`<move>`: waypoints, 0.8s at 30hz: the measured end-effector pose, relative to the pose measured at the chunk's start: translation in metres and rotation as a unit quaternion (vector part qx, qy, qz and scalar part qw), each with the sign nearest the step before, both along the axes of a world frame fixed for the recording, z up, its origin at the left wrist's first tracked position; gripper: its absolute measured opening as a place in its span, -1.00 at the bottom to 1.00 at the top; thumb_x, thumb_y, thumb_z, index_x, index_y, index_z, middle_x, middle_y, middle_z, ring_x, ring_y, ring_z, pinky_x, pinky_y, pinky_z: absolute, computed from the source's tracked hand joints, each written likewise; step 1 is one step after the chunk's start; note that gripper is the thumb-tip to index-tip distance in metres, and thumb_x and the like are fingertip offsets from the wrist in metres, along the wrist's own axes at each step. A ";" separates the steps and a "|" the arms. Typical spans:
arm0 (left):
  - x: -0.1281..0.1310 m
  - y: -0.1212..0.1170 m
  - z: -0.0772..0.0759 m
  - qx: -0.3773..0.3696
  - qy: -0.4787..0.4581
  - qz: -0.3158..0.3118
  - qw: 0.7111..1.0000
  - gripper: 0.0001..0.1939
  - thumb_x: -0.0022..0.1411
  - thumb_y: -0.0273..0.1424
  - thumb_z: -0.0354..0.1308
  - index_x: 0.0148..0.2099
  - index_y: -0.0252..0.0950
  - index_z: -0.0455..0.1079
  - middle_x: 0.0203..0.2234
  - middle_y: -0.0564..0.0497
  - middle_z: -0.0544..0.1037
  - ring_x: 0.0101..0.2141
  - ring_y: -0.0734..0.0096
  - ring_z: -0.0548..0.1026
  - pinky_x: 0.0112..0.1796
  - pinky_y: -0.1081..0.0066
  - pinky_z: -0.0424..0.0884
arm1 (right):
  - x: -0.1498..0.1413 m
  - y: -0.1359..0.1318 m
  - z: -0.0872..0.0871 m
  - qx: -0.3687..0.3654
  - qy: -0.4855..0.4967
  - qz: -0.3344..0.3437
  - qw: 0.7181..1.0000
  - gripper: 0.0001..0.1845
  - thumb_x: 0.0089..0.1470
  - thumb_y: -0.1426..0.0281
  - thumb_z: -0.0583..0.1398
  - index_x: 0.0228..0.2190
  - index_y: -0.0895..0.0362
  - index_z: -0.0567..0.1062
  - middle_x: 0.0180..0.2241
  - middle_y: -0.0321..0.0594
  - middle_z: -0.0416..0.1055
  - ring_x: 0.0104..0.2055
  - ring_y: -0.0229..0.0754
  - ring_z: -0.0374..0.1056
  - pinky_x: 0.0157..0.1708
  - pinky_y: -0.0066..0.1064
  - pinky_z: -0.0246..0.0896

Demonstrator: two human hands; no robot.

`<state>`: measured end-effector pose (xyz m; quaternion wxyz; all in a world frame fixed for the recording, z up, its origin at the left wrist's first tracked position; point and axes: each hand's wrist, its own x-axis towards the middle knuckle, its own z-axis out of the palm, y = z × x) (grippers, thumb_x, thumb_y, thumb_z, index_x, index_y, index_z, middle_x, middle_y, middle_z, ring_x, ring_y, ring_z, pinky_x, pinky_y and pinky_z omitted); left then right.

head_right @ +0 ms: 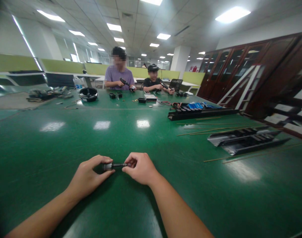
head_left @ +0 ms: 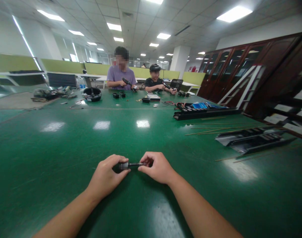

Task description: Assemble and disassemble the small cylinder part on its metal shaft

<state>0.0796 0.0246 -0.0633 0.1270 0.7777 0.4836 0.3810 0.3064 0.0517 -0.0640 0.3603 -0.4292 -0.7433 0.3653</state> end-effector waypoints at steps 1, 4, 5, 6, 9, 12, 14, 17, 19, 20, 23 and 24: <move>0.000 0.000 0.000 0.002 -0.001 0.000 1.000 -0.78 0.10 -0.40 0.30 -0.15 -0.22 0.46 -0.27 0.00 0.57 -0.24 0.31 0.54 -0.18 0.34 0.47 | 0.000 0.000 0.000 -0.001 0.000 -0.001 1.000 -0.88 -0.11 0.44 0.33 -0.43 0.18 0.53 -0.51 -0.29 0.47 -0.49 -0.29 0.34 -0.45 -0.49 0.24; -0.001 0.000 0.000 0.002 -0.002 0.001 1.000 -0.77 0.10 -0.40 0.29 -0.15 -0.23 0.46 -0.27 -0.01 0.57 -0.24 0.30 0.54 -0.18 0.33 0.47 | 0.000 0.001 0.000 -0.001 -0.002 -0.003 1.000 -0.87 -0.11 0.43 0.34 -0.43 0.18 0.53 -0.51 -0.28 0.48 -0.49 -0.29 0.34 -0.44 -0.49 0.25; -0.001 0.000 0.000 0.002 -0.003 0.001 1.000 -0.77 0.10 -0.40 0.29 -0.15 -0.23 0.46 -0.27 -0.01 0.57 -0.24 0.30 0.54 -0.18 0.33 0.47 | 0.001 0.001 -0.001 -0.001 -0.002 -0.003 1.000 -0.87 -0.12 0.43 0.34 -0.42 0.18 0.53 -0.51 -0.28 0.48 -0.49 -0.29 0.34 -0.44 -0.49 0.25; -0.001 0.000 0.000 0.000 -0.004 0.002 1.000 -0.77 0.10 -0.40 0.30 -0.15 -0.22 0.46 -0.26 -0.01 0.57 -0.24 0.30 0.54 -0.18 0.33 0.47 | 0.001 0.001 -0.001 0.000 -0.003 -0.003 1.000 -0.87 -0.12 0.43 0.34 -0.42 0.18 0.53 -0.51 -0.29 0.47 -0.49 -0.29 0.34 -0.45 -0.49 0.24; -0.001 0.001 0.000 -0.005 -0.005 0.004 1.000 -0.77 0.10 -0.39 0.30 -0.15 -0.21 0.46 -0.26 0.01 0.57 -0.24 0.31 0.54 -0.17 0.33 0.47 | 0.001 0.002 -0.001 0.000 -0.005 -0.005 1.000 -0.87 -0.11 0.43 0.33 -0.42 0.18 0.53 -0.51 -0.28 0.47 -0.49 -0.29 0.34 -0.45 -0.49 0.24; -0.002 0.001 -0.001 -0.007 -0.004 0.006 1.000 -0.77 0.10 -0.39 0.30 -0.14 -0.21 0.46 -0.27 0.02 0.57 -0.24 0.32 0.54 -0.18 0.33 0.46 | 0.000 0.002 -0.001 0.000 -0.003 -0.009 1.000 -0.87 -0.11 0.43 0.33 -0.42 0.18 0.53 -0.51 -0.28 0.47 -0.49 -0.28 0.34 -0.45 -0.49 0.25; -0.003 0.001 -0.001 -0.007 -0.006 0.006 1.000 -0.77 0.10 -0.39 0.30 -0.14 -0.21 0.46 -0.27 0.02 0.57 -0.24 0.32 0.54 -0.18 0.34 0.46 | 0.000 0.001 -0.001 0.001 -0.002 -0.010 1.000 -0.87 -0.11 0.43 0.33 -0.42 0.18 0.54 -0.51 -0.27 0.47 -0.49 -0.28 0.34 -0.45 -0.48 0.24; -0.003 0.001 0.000 -0.006 -0.006 0.005 1.000 -0.77 0.11 -0.39 0.30 -0.14 -0.21 0.46 -0.27 0.02 0.57 -0.24 0.32 0.54 -0.19 0.34 0.46 | 0.001 0.001 -0.001 0.002 0.000 -0.008 1.000 -0.87 -0.11 0.43 0.33 -0.42 0.18 0.54 -0.51 -0.27 0.47 -0.49 -0.28 0.34 -0.46 -0.48 0.24; -0.003 0.002 0.000 -0.005 -0.004 0.005 1.000 -0.77 0.11 -0.39 0.30 -0.14 -0.21 0.46 -0.26 0.02 0.57 -0.23 0.32 0.54 -0.18 0.34 0.46 | 0.001 0.001 -0.001 0.003 0.001 -0.007 1.000 -0.87 -0.11 0.43 0.33 -0.42 0.18 0.54 -0.51 -0.28 0.47 -0.49 -0.28 0.34 -0.46 -0.49 0.23; -0.003 0.002 0.000 -0.004 -0.003 0.006 1.000 -0.77 0.11 -0.39 0.30 -0.14 -0.21 0.46 -0.26 0.02 0.57 -0.23 0.32 0.54 -0.17 0.34 0.46 | 0.001 0.001 -0.001 0.003 0.001 -0.008 1.000 -0.88 -0.11 0.43 0.33 -0.42 0.18 0.54 -0.52 -0.28 0.46 -0.49 -0.28 0.34 -0.46 -0.49 0.23; -0.005 0.002 -0.001 -0.004 0.001 0.015 1.000 -0.76 0.10 -0.38 0.30 -0.14 -0.21 0.46 -0.26 0.03 0.58 -0.23 0.31 0.54 -0.17 0.34 0.46 | 0.001 0.001 -0.001 0.004 0.000 -0.011 1.000 -0.88 -0.11 0.44 0.33 -0.42 0.18 0.54 -0.52 -0.29 0.46 -0.50 -0.28 0.33 -0.46 -0.49 0.22; -0.005 0.003 -0.001 -0.004 0.001 0.021 1.000 -0.76 0.10 -0.38 0.30 -0.14 -0.21 0.46 -0.27 0.03 0.58 -0.24 0.31 0.55 -0.18 0.34 0.45 | 0.001 0.001 -0.001 0.005 0.001 -0.011 1.000 -0.88 -0.11 0.43 0.33 -0.42 0.18 0.54 -0.52 -0.29 0.46 -0.49 -0.28 0.33 -0.47 -0.49 0.22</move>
